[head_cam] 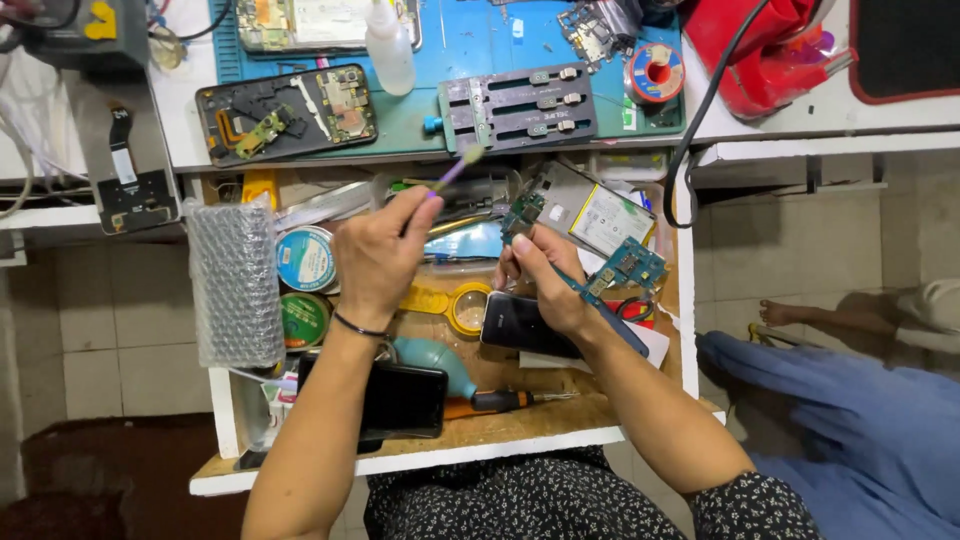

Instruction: The person cleans a small electronic circuit board using a brush, then places it into a metal jig on the workbench. They also handle a disassembled smartphone casing and other small components on the cluttered desk.

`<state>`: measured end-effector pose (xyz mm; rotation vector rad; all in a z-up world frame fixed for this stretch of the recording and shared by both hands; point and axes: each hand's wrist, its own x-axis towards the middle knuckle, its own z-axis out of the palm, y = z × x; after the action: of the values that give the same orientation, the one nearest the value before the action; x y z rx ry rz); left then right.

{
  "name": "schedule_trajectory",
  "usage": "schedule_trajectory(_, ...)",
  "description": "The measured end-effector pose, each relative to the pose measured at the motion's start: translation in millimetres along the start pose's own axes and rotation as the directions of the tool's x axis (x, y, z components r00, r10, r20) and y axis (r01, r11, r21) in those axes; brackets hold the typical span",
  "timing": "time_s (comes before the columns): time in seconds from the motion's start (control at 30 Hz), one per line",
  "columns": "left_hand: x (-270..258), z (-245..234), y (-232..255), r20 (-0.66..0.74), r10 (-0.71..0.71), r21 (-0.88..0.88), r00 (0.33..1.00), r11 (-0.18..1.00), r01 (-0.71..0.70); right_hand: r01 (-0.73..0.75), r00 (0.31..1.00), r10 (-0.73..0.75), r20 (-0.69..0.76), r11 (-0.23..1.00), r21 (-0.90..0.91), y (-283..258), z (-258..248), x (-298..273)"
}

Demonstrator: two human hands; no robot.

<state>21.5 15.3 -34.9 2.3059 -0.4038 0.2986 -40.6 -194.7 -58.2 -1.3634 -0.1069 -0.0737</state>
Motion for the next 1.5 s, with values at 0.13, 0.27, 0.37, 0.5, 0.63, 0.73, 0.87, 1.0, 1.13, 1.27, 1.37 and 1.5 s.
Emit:
schedule_trajectory(0.13, -4, -6, 24, 0.001, -0.001, -0.167, 1.000, 0.986, 0.001, 0.012, 0.999, -0.012, -0.035, 1.000, -0.001, -3, -4, 2)
schedule_trajectory(0.27, -3, 3, 20, 0.078, 0.013, -0.124, 0.997, 0.992, -0.003, -0.007, 1.000, 0.007, -0.005, 1.000, -0.029, -1, -7, 3)
schedule_trajectory(0.37, -8, -8, 9, -0.024, -0.030, -0.064, 0.999, 0.998, 0.028, -0.001, 1.000, 0.001, 0.008, 1.000, -0.011, 2, -4, -4)
schedule_trajectory(0.5, -8, -6, 45, 0.125, 0.030, -0.280, 0.992, 0.960, 0.006, 0.013, 0.999, -0.010, -0.050, 0.997, 0.071, -1, -1, 5)
schedule_trajectory(0.63, -9, -1, 10, 0.022, -0.027, -0.065, 0.999, 0.997, 0.029, 0.001, 1.000, -0.001, -0.005, 0.999, 0.048, 0, 0, -1)
schedule_trajectory(0.73, -3, -8, 22, -0.038, -0.041, -0.128, 0.998, 0.991, 0.036, 0.032, 0.999, -0.032, -0.007, 0.999, 0.038, 2, 0, 6)
schedule_trajectory(0.87, -8, -1, 24, 0.044, 0.073, -0.186, 0.996, 0.980, -0.064, -0.035, 0.998, 0.039, -0.056, 0.997, 0.074, 14, -9, -1)
schedule_trajectory(1.0, 0, -19, 6, -0.060, 0.024, -0.088, 0.998, 0.996, -0.030, -0.032, 0.999, 0.034, -0.028, 0.998, 0.048, 1, -1, -2)
schedule_trajectory(1.13, -6, -12, 29, 0.097, 0.087, -0.299, 0.991, 0.953, -0.054, -0.063, 0.996, 0.066, -0.053, 0.997, 0.053, 4, -5, -3)
schedule_trajectory(1.27, -6, -12, -2, -0.015, 0.041, -0.023, 0.999, 0.999, -0.041, -0.036, 0.999, 0.036, -0.003, 0.999, 0.026, 2, 0, -2)
schedule_trajectory(1.37, -5, -14, 27, 0.044, 0.082, -0.171, 0.996, 0.982, -0.073, -0.020, 0.999, 0.021, -0.037, 1.000, 0.020, 0, -3, 2)
schedule_trajectory(1.5, 2, -21, 20, 0.033, 0.106, -0.044, 0.994, 0.994, -0.104, -0.030, 0.999, 0.031, -0.037, 0.999, 0.031, 7, -5, -2)
